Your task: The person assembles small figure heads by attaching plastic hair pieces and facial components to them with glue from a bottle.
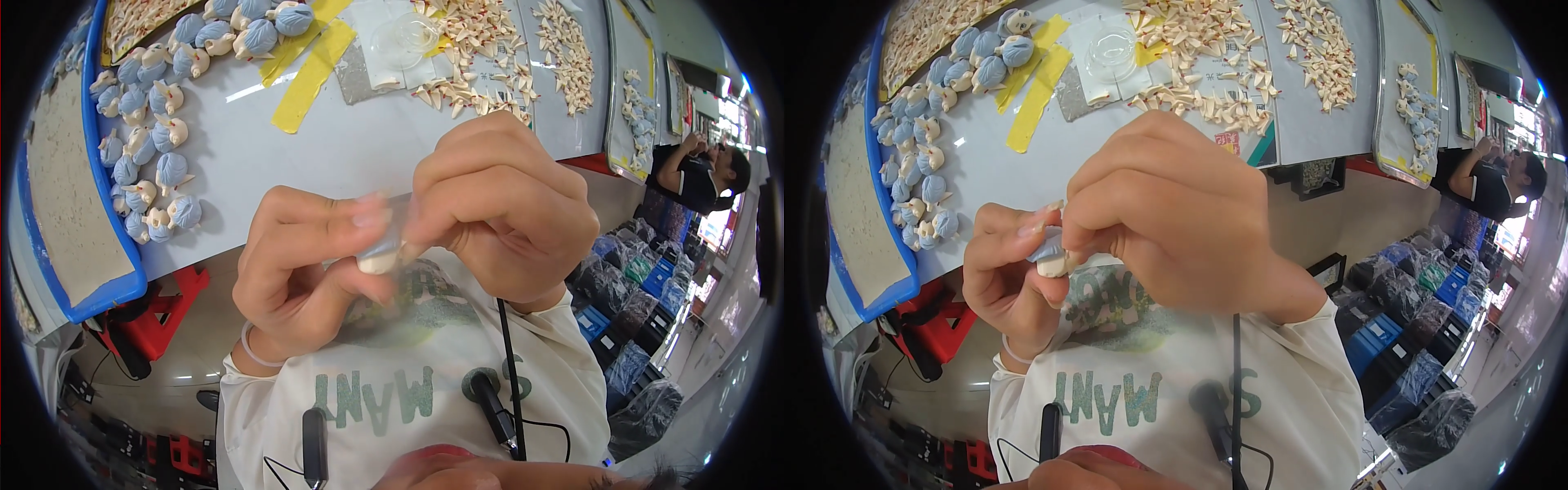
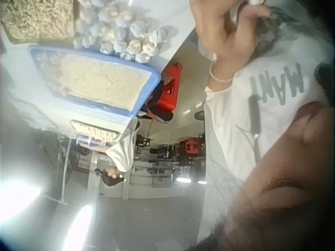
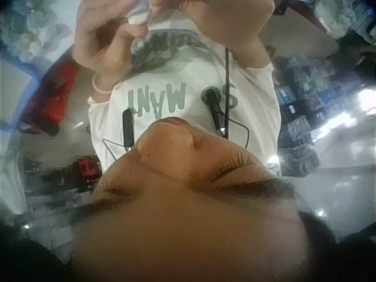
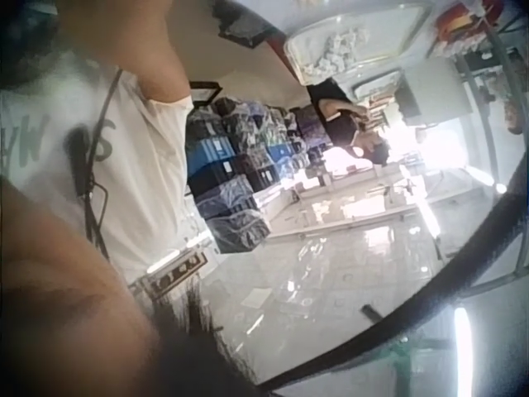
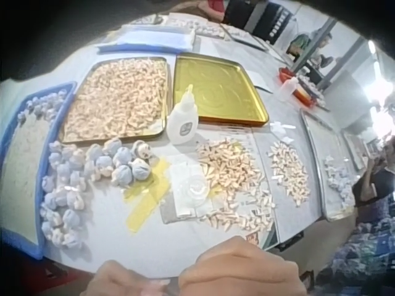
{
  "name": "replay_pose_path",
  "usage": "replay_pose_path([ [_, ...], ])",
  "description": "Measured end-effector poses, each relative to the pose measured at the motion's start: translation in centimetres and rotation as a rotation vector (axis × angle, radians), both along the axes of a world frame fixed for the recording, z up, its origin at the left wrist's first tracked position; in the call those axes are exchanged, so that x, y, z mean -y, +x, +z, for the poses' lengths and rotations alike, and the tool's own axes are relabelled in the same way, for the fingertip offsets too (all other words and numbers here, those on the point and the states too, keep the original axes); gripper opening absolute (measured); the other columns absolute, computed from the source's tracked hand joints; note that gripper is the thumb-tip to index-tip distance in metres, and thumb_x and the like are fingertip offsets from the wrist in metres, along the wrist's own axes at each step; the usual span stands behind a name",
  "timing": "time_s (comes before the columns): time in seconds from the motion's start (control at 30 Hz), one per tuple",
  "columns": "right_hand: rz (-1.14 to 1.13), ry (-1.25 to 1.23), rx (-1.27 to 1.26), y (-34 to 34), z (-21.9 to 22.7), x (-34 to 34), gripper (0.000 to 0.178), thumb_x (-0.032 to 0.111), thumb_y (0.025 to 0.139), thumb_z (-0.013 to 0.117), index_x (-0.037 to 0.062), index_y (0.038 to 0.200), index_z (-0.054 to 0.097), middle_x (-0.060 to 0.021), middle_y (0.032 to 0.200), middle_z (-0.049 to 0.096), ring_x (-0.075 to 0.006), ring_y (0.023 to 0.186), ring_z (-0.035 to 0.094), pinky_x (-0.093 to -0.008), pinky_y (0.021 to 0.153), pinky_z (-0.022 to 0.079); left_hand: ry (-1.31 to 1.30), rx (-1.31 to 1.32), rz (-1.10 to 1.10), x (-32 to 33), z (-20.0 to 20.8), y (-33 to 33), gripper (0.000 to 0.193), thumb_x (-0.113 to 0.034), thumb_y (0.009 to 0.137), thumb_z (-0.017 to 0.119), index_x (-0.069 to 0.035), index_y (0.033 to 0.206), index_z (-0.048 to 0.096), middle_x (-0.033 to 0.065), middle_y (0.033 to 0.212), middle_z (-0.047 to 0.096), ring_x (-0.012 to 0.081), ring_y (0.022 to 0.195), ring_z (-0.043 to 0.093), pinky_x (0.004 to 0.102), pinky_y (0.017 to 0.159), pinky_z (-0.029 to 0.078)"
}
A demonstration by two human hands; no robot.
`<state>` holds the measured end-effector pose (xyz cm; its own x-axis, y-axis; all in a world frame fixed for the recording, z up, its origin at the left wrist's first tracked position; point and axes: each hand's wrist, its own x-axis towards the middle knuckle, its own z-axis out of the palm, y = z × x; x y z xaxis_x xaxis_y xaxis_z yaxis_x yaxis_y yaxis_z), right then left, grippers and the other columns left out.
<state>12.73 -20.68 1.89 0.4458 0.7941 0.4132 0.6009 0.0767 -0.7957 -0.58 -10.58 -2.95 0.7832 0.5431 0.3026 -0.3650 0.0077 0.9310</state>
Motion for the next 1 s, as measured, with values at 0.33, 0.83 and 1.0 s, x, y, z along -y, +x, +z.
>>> replay_pose_path([
  [0.33,0.069,-0.01,-0.432,1.8,0.1,2.0,0.022,0.006,0.058,0.074,0.0,0.077,0.064,-0.0091,0.077,0.06,-0.017,0.07,0.056,-0.0254,0.061,0.043,0.278,-0.003,0.015,0.0,0.8,1.4,0.034,-0.016,0.065,0.071,-0.007,0.095,0.056,0.0094,0.093,0.057,0.0239,0.081,0.054,0.0321,0.066,0.047],
  [0.83,-0.954,-0.246,-0.078,15.6,-2.0,18.5,0.024,0.0,0.069,0.06,0.0018,0.094,0.061,-0.0038,0.087,0.057,-0.013,0.07,0.056,-0.0255,0.064,0.046,0.88,-0.538,0.448,-6.6,4.3,-4.7,0.025,-0.002,0.08,0.056,0.003,0.104,0.054,0.0159,0.103,0.054,0.0322,0.094,0.053,0.0388,0.08,0.044],
  [1.0,-1.062,-0.68,0.445,18.6,-2.8,21.9,0.027,0.007,0.069,0.059,0.008,0.096,0.062,-0.0099,0.091,0.056,-0.0244,0.081,0.055,-0.0297,0.076,0.043,1.108,-0.949,0.219,-6.8,5.3,-5.2,0.025,-0.003,0.082,0.051,0.0,0.106,0.056,0.0147,0.112,0.05,0.0282,0.102,0.05,0.0365,0.082,0.042],
])
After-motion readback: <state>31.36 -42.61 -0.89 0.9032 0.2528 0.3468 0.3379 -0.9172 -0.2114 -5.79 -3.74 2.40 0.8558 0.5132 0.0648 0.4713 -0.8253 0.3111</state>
